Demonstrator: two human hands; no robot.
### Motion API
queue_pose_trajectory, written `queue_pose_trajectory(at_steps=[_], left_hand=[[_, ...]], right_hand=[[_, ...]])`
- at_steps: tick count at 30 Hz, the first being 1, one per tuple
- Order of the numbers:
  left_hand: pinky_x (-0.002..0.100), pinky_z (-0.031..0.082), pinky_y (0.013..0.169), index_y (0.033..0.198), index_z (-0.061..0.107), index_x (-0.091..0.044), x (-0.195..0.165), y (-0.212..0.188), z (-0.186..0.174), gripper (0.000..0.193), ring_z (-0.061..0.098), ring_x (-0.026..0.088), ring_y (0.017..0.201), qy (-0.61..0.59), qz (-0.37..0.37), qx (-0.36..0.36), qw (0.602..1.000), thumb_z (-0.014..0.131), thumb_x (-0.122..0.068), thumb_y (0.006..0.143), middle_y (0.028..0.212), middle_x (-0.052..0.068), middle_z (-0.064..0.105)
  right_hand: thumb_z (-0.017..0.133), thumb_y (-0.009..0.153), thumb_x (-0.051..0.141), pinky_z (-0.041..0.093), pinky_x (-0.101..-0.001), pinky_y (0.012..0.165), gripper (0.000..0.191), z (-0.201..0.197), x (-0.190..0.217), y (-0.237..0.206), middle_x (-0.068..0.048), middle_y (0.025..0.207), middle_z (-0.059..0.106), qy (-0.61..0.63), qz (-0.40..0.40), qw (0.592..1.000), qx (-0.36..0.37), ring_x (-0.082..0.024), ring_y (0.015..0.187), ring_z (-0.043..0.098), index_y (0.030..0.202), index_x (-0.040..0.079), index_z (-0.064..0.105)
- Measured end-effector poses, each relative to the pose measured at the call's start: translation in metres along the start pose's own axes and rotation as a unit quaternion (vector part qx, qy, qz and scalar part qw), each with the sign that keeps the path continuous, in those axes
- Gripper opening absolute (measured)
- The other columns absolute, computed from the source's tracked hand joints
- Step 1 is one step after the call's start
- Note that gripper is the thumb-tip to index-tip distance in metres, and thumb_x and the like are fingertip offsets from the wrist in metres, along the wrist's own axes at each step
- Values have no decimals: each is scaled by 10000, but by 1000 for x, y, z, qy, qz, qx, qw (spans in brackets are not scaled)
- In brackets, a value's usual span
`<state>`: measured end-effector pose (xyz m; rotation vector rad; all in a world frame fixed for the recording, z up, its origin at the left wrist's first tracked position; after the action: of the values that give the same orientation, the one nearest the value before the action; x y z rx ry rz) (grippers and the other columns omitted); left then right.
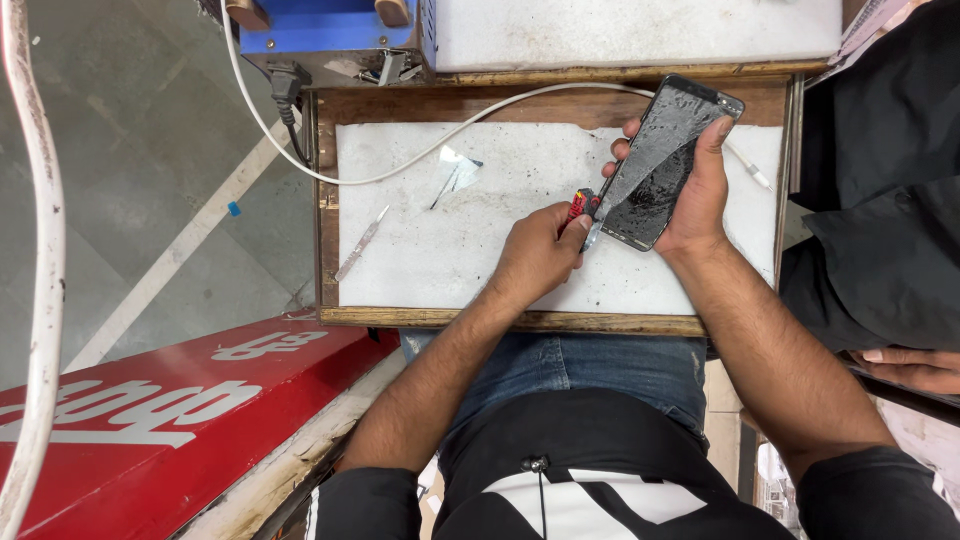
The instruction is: The person removes shattered glass from a cracked phone screen at a repair counter. They hold the phone, apply liquid from a blue bottle, use a roll of tape to lift glass shards, pick at the edges with a small red tool and tweezers, and peel the broken glass pieces off the screen by hand.
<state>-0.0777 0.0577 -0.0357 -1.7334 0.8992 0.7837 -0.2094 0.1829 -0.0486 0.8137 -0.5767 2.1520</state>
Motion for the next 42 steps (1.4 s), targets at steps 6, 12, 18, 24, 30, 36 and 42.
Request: queue_pose_trajectory(at_steps=[6, 12, 18, 24, 30, 36, 42], left_hand=[[351, 549, 626, 978, 705, -67, -3, 4, -2, 312, 648, 131, 598, -5, -17, 6, 1000, 537, -322, 1045, 673, 36, 676], [421, 553, 726, 1043, 722, -112, -8, 18, -17, 304, 698, 207, 725, 146, 55, 23, 987, 544, -358, 1027, 773, 77, 722], [450, 555, 776, 1029, 746, -128, -15, 27, -21, 304, 709, 236, 773, 219, 127, 70, 965, 564, -371, 1017, 812, 78, 740], [405, 551, 722, 996, 747, -111, -25, 29, -31, 265, 690, 201, 726, 164, 144, 67, 974, 658, -360, 981, 785, 77, 720], [274, 530, 588, 947, 688, -61, -16, 18, -48, 191, 637, 83, 619, -15, 80, 65, 995, 643, -239, 998, 732, 23, 696], [256, 537, 567, 958, 667, -42, -18, 29, -52, 210, 654, 76, 618, -39, 103, 12, 994, 602, -222, 1047, 752, 26, 679], [236, 530, 519, 1067, 665, -65, -24, 39, -44, 172, 649, 56, 583, -66, 106, -17, 992, 566, -203, 1047, 751, 21, 723]], right_hand=[[372, 978, 766, 599, -470, 992, 806, -4, -2, 2, -108, 1201, 615, -53, -3, 998, -17, -238, 1123, 632, 1298, 49, 557], [354, 996, 750, 628, -457, 942, 814, 1, -7, 2, -118, 1139, 638, -58, 63, 996, 26, -252, 1068, 677, 1310, 24, 546], [425, 1001, 703, 638, -412, 874, 771, 4, -10, 2, -168, 1163, 668, -167, 84, 980, 66, -256, 1102, 698, 1359, 27, 524], [446, 1027, 675, 638, -426, 918, 753, 4, -12, 3, -172, 1195, 665, -108, 100, 987, 59, -262, 1118, 692, 1386, 17, 517], [472, 1001, 655, 636, -450, 939, 760, 5, -12, 4, -185, 1229, 672, -93, 112, 988, 45, -276, 1153, 694, 1421, 23, 508], [519, 986, 678, 625, -419, 941, 817, 6, -14, 3, -189, 1262, 664, -115, 140, 980, 78, -278, 1120, 692, 1467, 18, 498], [494, 944, 707, 641, -409, 895, 848, -3, -15, 2, -190, 1242, 679, -141, 165, 976, 9, -264, 1105, 718, 1439, 19, 518]])
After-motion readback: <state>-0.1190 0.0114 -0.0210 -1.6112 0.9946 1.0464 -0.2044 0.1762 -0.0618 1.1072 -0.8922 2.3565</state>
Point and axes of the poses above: each hand's wrist, its own y-axis towards the middle knuckle, its own z-axis out of the palm, x = y × z, the point moved 5 cm from there along y, towards the middle knuckle
